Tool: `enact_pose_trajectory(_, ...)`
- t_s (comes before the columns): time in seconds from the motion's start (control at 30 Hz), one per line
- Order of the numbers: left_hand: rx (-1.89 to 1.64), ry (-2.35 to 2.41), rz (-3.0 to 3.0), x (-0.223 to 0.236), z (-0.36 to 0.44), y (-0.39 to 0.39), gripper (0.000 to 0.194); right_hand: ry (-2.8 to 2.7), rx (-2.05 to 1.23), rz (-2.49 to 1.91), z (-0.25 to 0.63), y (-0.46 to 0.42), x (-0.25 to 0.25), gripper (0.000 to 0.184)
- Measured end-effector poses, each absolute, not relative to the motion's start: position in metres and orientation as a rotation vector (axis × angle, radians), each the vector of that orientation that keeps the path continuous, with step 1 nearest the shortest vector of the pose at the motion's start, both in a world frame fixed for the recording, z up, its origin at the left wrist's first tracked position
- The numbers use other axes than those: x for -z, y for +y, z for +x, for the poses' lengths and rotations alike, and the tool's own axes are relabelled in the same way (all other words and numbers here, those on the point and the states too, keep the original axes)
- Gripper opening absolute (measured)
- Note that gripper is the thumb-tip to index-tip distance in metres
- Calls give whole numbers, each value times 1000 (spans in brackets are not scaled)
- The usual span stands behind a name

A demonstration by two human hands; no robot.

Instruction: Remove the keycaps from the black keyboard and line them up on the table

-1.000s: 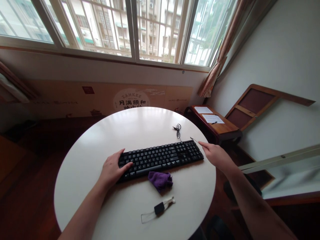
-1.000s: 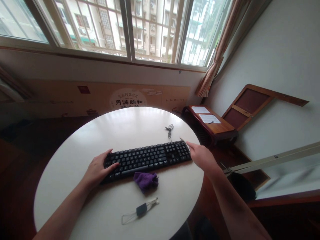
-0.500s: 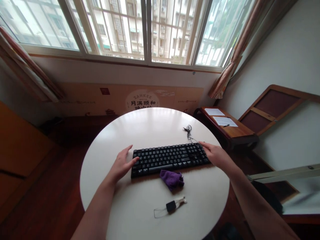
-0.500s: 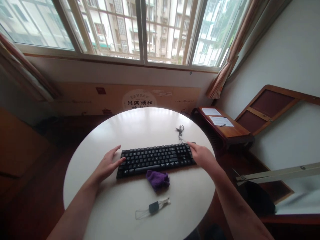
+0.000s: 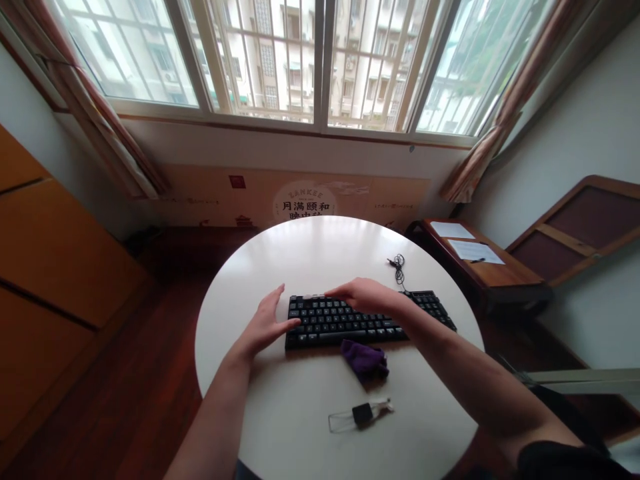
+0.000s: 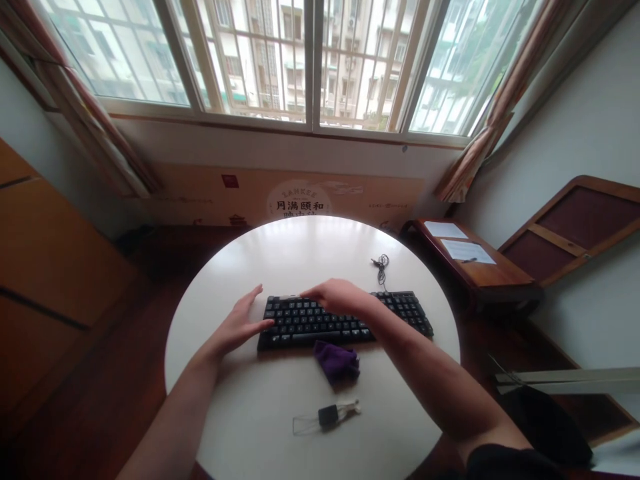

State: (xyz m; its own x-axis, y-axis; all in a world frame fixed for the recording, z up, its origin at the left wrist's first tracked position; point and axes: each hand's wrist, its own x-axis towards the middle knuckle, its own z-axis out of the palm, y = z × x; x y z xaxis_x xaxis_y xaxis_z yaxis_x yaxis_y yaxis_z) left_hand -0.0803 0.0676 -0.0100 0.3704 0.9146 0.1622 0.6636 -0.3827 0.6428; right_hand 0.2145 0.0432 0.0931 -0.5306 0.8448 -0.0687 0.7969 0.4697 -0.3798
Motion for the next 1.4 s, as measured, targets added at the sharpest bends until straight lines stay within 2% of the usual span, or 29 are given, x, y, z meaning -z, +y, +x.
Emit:
enact_pose_trajectory(0.23,-720,1404,2142,14,-80,73,86,-2395,-790,-1794,399,-1,-98,40)
enact_pose_trajectory(0.33,-729,1393,2132,14,-80,73,85,-2285,-729,-2021,439,-15,-106,39)
enact_pose_trajectory(0.43,-779,1374,2102,15,-80,73,78,-2338,-687,-1958,408,-14,-111,38)
enact_pose_trajectory(0.63,-1032,1420,1863,19,-79,77,53,-2580,-535,-1511,225,9,-97,42)
enact_pose_trajectory(0.77,-1195,1501,1666,21,-81,80,45,-2577,-396,-1527,157,34,-86,43)
enact_pose_trajectory(0.87,-1302,1580,1561,20,-84,81,41,-2641,-438,-1536,154,39,-90,42)
enact_pose_trajectory(1.03,-1344,1638,1550,15,-84,82,40,-2800,-831,-1106,181,16,-99,40)
enact_pose_trajectory(1.2,-1313,1650,1613,8,-78,79,40,-2540,-588,-1469,198,22,-88,44)
enact_pose_trajectory(1.33,-1268,1655,1672,3,-74,74,38,-2578,-952,-1234,217,30,-81,39)
enact_pose_trajectory(1.4,-1251,1654,1705,2,-74,73,38,-2505,-965,-1269,228,30,-79,39)
